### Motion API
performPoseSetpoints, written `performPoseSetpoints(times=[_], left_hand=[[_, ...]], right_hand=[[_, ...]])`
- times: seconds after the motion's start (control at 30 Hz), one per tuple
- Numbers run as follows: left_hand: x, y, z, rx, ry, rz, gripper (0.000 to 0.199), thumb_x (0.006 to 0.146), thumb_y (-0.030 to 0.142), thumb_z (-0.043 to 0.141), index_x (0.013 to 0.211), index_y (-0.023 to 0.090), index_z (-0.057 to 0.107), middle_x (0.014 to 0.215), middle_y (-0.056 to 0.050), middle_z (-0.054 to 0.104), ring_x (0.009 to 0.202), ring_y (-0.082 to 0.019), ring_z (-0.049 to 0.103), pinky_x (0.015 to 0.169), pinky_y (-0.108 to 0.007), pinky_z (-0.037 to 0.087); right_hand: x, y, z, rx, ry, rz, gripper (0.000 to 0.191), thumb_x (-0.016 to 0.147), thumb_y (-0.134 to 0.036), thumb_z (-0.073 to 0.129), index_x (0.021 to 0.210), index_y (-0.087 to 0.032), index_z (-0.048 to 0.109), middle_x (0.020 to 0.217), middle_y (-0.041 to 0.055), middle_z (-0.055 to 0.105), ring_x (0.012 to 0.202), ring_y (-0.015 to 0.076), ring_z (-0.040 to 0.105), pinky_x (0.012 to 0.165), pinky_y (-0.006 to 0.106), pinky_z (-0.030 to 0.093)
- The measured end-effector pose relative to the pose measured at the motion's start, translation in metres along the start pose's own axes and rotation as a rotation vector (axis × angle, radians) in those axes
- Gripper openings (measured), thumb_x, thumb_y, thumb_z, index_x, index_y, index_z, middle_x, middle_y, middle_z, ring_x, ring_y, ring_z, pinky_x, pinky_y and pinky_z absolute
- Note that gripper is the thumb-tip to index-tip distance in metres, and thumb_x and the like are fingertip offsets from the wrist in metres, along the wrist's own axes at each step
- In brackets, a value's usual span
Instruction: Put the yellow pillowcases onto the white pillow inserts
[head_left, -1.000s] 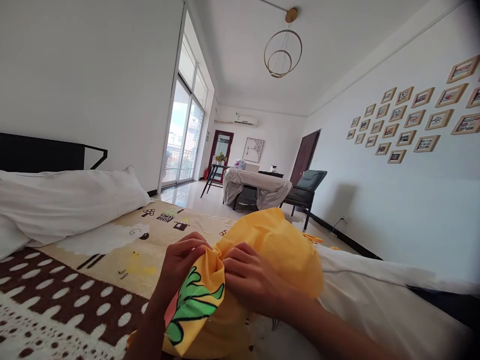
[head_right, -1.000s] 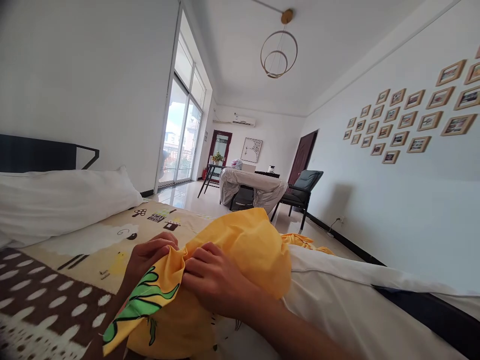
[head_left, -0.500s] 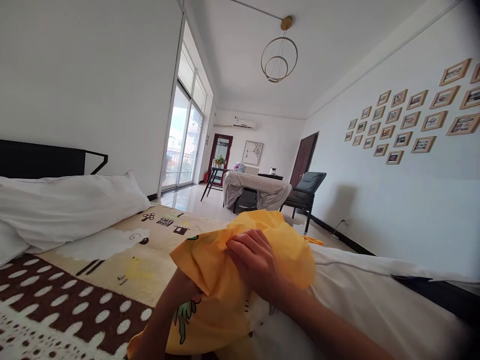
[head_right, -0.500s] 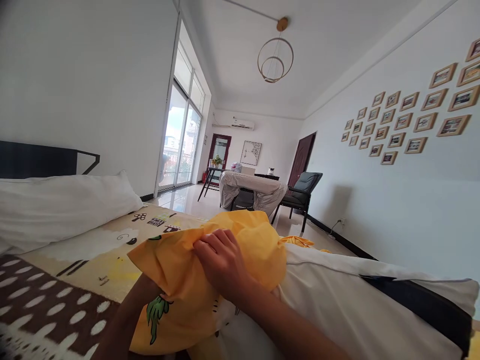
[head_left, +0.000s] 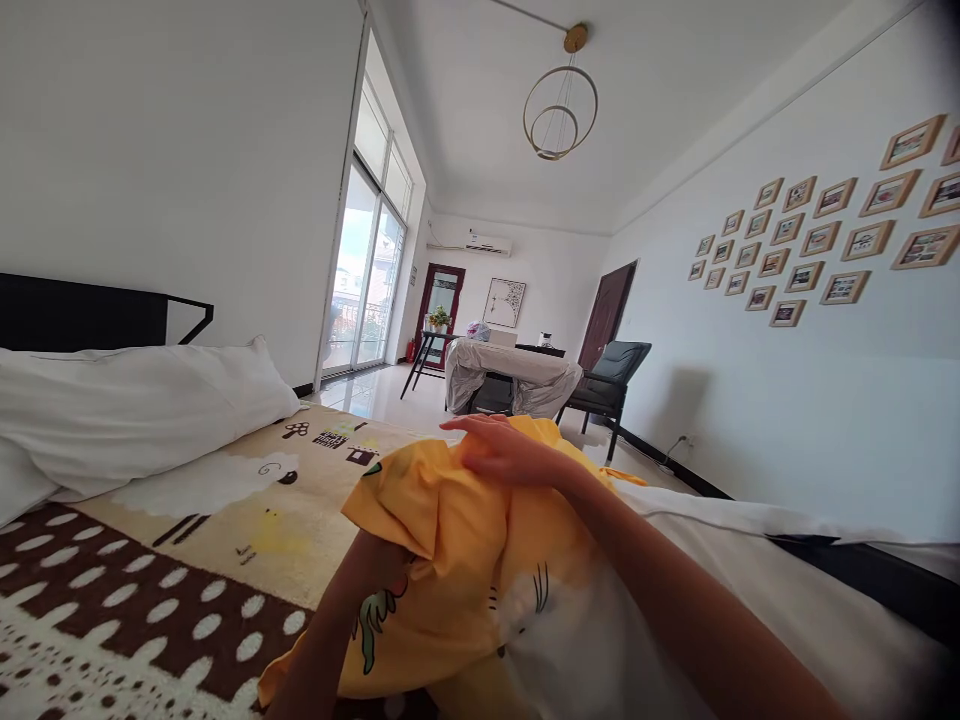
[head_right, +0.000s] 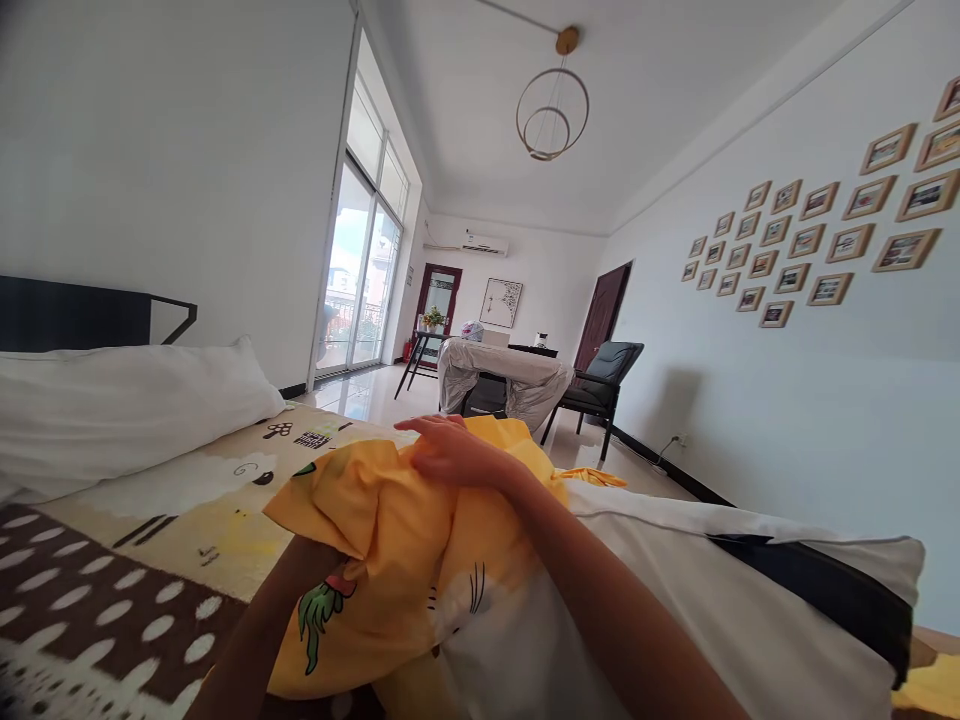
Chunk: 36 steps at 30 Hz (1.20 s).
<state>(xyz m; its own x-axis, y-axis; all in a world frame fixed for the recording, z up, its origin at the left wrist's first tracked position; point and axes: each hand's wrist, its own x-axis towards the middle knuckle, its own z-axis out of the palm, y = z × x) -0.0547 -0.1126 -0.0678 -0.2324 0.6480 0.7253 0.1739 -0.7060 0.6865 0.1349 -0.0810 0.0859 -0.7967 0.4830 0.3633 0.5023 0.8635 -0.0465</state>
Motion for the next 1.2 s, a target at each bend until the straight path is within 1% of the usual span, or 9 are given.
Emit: performPoseSetpoints(times=[0.07,0.13,0.27,0.37,0.57,0.73,0.87,1.07,1.2], left_hand=[[0.004,0.01,-0.001,0.031,-0.043,-0.009,0.004,0.066,0.022,0.055,0.062,0.022,0.054,0.059,-0.003,0.058,0.063,-0.021,0.056,0.058,-0.031,0.047],[0.008,0.018,-0.002,0.097,-0.027,-0.01,0.008,0.067,0.019,0.047,0.069,0.021,0.055,0.061,-0.001,0.058,0.06,-0.017,0.053,0.055,-0.027,0.044],[0.013,0.017,-0.004,0.206,0.112,-0.009,0.022,0.065,0.018,0.04,0.082,0.018,0.055,0.051,0.005,0.048,0.048,-0.013,0.044,0.048,-0.022,0.035],[0.015,0.01,-0.005,0.182,0.109,-0.071,0.017,0.063,0.021,0.041,0.073,0.018,0.054,0.048,0.005,0.047,0.046,-0.013,0.044,0.046,-0.023,0.034],[0.018,0.01,-0.009,-0.056,-0.043,-0.174,0.017,0.059,0.026,0.049,0.068,0.016,0.06,0.068,-0.004,0.065,0.07,-0.021,0.059,0.061,-0.028,0.048],[0.019,0.004,-0.023,-0.174,-0.262,-0.294,0.017,0.062,0.025,0.059,0.072,0.015,0.066,0.066,-0.005,0.066,0.071,-0.023,0.06,0.063,-0.03,0.049],[0.016,-0.007,-0.034,-0.26,-0.411,-0.289,0.016,0.064,0.026,0.069,0.076,0.015,0.067,0.069,-0.004,0.066,0.069,-0.021,0.059,0.063,-0.028,0.048],[0.014,-0.007,-0.023,-0.515,-0.164,-0.295,0.023,0.075,0.038,0.068,0.083,0.018,0.062,0.071,0.001,0.06,0.063,-0.013,0.052,0.057,-0.022,0.043],[0.015,0.007,-0.013,-0.582,-0.034,-0.35,0.031,0.074,0.045,0.067,0.091,0.02,0.061,0.077,0.0,0.061,0.067,-0.014,0.055,0.06,-0.023,0.045]], right_hand=[[0.0,0.006,0.006,-0.032,-0.08,0.065,0.025,0.089,-0.026,0.046,0.106,-0.018,0.063,0.096,0.0045,0.068,0.093,0.0186,0.056,0.088,0.036,0.039],[-0.001,0.007,0.011,-0.061,-0.084,0.12,0.036,0.094,-0.04,0.038,0.084,-0.018,0.065,0.073,0.002,0.064,0.076,0.016,0.054,0.075,0.03,0.039],[-0.004,0.0,0.014,-0.087,0.021,0.205,0.036,0.089,-0.05,0.046,0.084,-0.019,0.064,0.071,0.0015,0.061,0.069,0.0144,0.052,0.063,0.025,0.033],[-0.005,-0.004,0.011,-0.127,0.096,0.281,0.03,0.084,-0.049,0.053,0.079,-0.02,0.062,0.067,0.0011,0.061,0.067,0.0148,0.053,0.061,0.025,0.03],[-0.008,0.008,0.008,-0.177,0.205,0.297,0.027,0.09,-0.039,0.045,0.072,-0.021,0.055,0.064,0.0004,0.059,0.06,0.0133,0.05,0.058,0.025,0.027],[-0.012,0.022,0.006,-0.218,0.371,0.176,0.03,0.093,-0.037,0.041,0.072,-0.02,0.053,0.061,0.0001,0.056,0.059,0.0134,0.047,0.064,0.025,0.03],[-0.018,0.029,0.003,-0.258,0.419,0.105,0.031,0.094,-0.034,0.041,0.069,-0.019,0.051,0.061,-0.0002,0.056,0.059,0.0125,0.049,0.071,0.027,0.032],[-0.035,0.034,-0.003,-0.234,0.42,0.071,0.029,0.095,-0.033,0.039,0.075,-0.02,0.055,0.067,0.0017,0.061,0.066,0.0148,0.053,0.07,0.027,0.035],[-0.036,0.02,-0.008,-0.269,0.301,0.123,0.028,0.096,-0.032,0.038,0.081,-0.02,0.059,0.08,0.0046,0.065,0.08,0.0171,0.057,0.081,0.032,0.034]])
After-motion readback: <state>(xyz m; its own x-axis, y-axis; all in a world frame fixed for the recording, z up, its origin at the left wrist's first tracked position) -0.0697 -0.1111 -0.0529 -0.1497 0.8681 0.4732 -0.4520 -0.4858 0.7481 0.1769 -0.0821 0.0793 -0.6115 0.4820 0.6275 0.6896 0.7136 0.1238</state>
